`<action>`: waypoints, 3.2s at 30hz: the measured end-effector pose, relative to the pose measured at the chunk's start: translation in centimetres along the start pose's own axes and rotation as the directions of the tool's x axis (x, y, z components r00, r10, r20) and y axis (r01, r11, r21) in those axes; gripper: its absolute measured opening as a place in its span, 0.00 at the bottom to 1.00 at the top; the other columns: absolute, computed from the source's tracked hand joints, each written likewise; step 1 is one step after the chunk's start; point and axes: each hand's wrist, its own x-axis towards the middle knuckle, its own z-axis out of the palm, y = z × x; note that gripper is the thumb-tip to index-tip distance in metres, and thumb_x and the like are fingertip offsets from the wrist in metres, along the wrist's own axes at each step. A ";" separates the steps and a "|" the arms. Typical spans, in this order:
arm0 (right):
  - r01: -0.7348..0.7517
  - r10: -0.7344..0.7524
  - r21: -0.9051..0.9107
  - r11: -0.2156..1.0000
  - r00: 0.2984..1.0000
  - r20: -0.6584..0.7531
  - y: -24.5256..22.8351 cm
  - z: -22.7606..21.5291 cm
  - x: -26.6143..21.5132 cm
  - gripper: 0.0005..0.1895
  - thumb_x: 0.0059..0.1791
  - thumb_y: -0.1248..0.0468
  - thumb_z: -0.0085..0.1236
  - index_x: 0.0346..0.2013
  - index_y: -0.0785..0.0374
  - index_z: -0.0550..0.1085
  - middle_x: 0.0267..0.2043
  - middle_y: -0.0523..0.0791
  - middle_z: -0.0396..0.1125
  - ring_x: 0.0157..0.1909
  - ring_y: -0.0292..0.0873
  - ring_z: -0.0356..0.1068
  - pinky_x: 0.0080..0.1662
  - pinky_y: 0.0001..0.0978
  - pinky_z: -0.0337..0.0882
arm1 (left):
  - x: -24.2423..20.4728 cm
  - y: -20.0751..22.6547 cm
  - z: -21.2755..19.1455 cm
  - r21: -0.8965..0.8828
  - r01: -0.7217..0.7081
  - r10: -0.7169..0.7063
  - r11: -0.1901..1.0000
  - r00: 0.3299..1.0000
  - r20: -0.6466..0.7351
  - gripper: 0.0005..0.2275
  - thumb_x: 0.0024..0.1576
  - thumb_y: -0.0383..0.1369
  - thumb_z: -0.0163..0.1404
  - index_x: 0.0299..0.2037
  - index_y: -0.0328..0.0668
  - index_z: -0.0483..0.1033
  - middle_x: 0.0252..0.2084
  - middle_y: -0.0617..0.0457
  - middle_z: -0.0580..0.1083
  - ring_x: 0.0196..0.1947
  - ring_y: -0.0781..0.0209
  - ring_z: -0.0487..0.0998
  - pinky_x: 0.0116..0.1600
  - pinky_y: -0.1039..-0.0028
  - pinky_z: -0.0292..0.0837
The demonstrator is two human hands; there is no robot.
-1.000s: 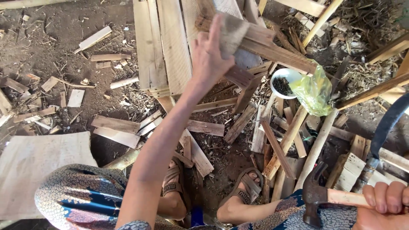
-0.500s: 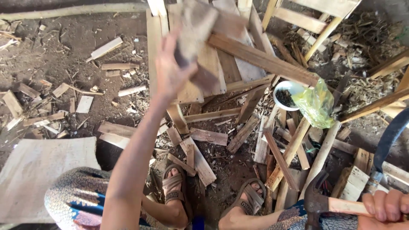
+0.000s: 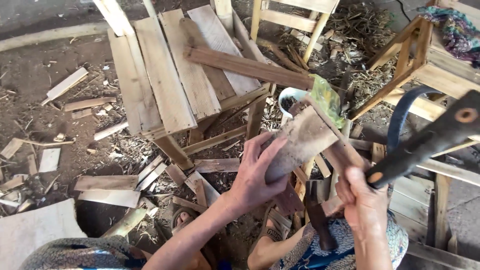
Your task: The person sits on the ground and dismantles wooden chair frames, prying and knocking wooden slats off the seats. They use a hammer and a curved blade to loosen boards, pull the slats free by hand, and set the removed pieces aside on the floor.
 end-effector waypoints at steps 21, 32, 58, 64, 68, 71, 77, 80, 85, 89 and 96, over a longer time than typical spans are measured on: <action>0.389 -0.412 -0.487 0.782 0.909 0.065 3.2 0.9 -1.5 0.05 0.47 0.69 0.56 0.33 0.62 0.68 0.33 0.41 0.66 0.35 0.36 0.69 0.41 0.26 0.75 | -1.3 -1.6 6.0 0.095 0.439 -0.436 0.894 0.899 -0.049 0.44 0.35 0.25 0.56 0.64 0.44 0.44 0.48 0.46 0.64 0.45 0.57 0.63 0.50 0.67 0.63; 0.081 -0.091 0.064 0.995 0.982 0.166 1.7 1.0 -1.0 0.28 0.48 0.41 0.48 0.42 0.64 0.71 0.16 0.33 0.58 0.11 0.26 0.46 0.16 0.16 0.47 | -0.4 0.0 2.6 0.141 0.601 -0.608 0.787 0.794 0.007 0.41 0.36 0.31 0.52 0.64 0.44 0.47 0.43 0.46 0.64 0.41 0.55 0.65 0.43 0.66 0.67; 0.158 -0.149 -0.026 0.987 0.966 0.211 2.3 1.0 -0.9 0.18 0.50 0.61 0.48 0.52 0.64 0.67 0.20 0.35 0.53 0.13 0.27 0.43 0.16 0.18 0.44 | -0.8 2.0 1.8 -0.498 0.844 -0.308 -0.198 0.429 0.849 0.22 0.39 0.24 0.45 0.47 0.35 0.62 0.22 0.56 0.63 0.16 0.71 0.61 0.21 0.83 0.59; 0.130 -0.118 -0.056 0.990 0.976 0.184 2.5 0.8 -0.9 0.19 0.49 0.60 0.49 0.53 0.65 0.66 0.21 0.35 0.55 0.12 0.26 0.44 0.17 0.17 0.45 | -2.3 0.1 3.9 -0.490 0.825 -0.186 -0.283 0.454 0.872 0.27 0.40 0.25 0.48 0.54 0.41 0.61 0.25 0.58 0.62 0.22 0.71 0.67 0.26 0.83 0.65; 0.149 -0.158 0.055 0.987 0.957 0.245 3.1 0.1 -0.9 0.16 0.51 0.58 0.49 0.51 0.59 0.68 0.38 0.44 0.66 0.13 0.27 0.43 0.16 0.17 0.45 | -2.5 0.0 3.6 -0.474 0.880 -0.437 -0.032 0.415 0.798 0.33 0.44 0.25 0.47 0.64 0.40 0.52 0.29 0.55 0.66 0.20 0.69 0.68 0.23 0.83 0.69; 0.096 -0.103 0.046 0.994 0.974 0.204 2.6 0.6 -1.0 0.30 0.45 0.48 0.52 0.51 0.69 0.66 0.13 0.33 0.45 0.11 0.26 0.40 0.15 0.17 0.39 | -0.9 1.6 2.7 -0.178 0.827 -0.722 0.533 0.554 0.415 0.32 0.44 0.27 0.48 0.61 0.38 0.50 0.44 0.44 0.66 0.30 0.61 0.69 0.31 0.74 0.72; 0.164 -0.162 0.010 0.986 0.961 0.223 5.5 -1.5 -0.3 0.21 0.47 0.64 0.45 0.51 0.75 0.65 0.07 0.38 0.46 0.06 0.31 0.42 0.16 0.19 0.53 | -1.1 1.0 2.0 0.112 0.707 -0.716 0.698 0.692 0.092 0.42 0.37 0.29 0.55 0.64 0.36 0.48 0.46 0.39 0.64 0.47 0.42 0.67 0.47 0.56 0.64; 0.194 -0.177 -0.088 0.977 0.969 0.171 6.8 -2.1 -0.2 0.13 0.45 0.71 0.49 0.43 0.74 0.68 0.04 0.41 0.46 0.05 0.33 0.46 0.17 0.20 0.54 | -1.3 0.9 2.0 0.098 0.680 -0.685 0.726 0.728 0.026 0.42 0.37 0.28 0.55 0.65 0.35 0.48 0.43 0.38 0.64 0.44 0.44 0.67 0.46 0.59 0.63; 0.170 -0.153 -0.098 0.981 0.974 0.167 6.4 -2.2 -0.1 0.05 0.47 0.72 0.48 0.37 0.71 0.68 0.02 0.43 0.48 0.04 0.35 0.47 0.18 0.20 0.55 | -1.2 0.4 1.8 0.170 0.665 -0.668 0.727 0.742 -0.050 0.43 0.36 0.26 0.56 0.65 0.39 0.47 0.42 0.40 0.65 0.42 0.47 0.67 0.44 0.62 0.63; 0.146 -0.110 -0.116 0.982 0.957 0.269 5.2 -1.1 -0.5 0.08 0.49 0.69 0.46 0.39 0.70 0.72 0.03 0.43 0.51 0.05 0.35 0.49 0.19 0.20 0.58 | -1.5 0.1 2.0 0.127 0.670 -0.674 0.731 0.739 -0.022 0.43 0.35 0.26 0.56 0.65 0.40 0.47 0.43 0.40 0.65 0.43 0.47 0.67 0.45 0.62 0.63; 0.048 -0.108 0.153 0.987 0.906 0.409 6.1 -1.9 -0.2 0.07 0.45 0.70 0.47 0.38 0.67 0.65 0.04 0.41 0.49 0.05 0.33 0.49 0.18 0.22 0.60 | -1.4 -0.1 2.0 0.005 0.659 -0.657 0.752 0.749 0.081 0.42 0.36 0.25 0.54 0.65 0.41 0.48 0.44 0.40 0.66 0.44 0.47 0.68 0.46 0.62 0.64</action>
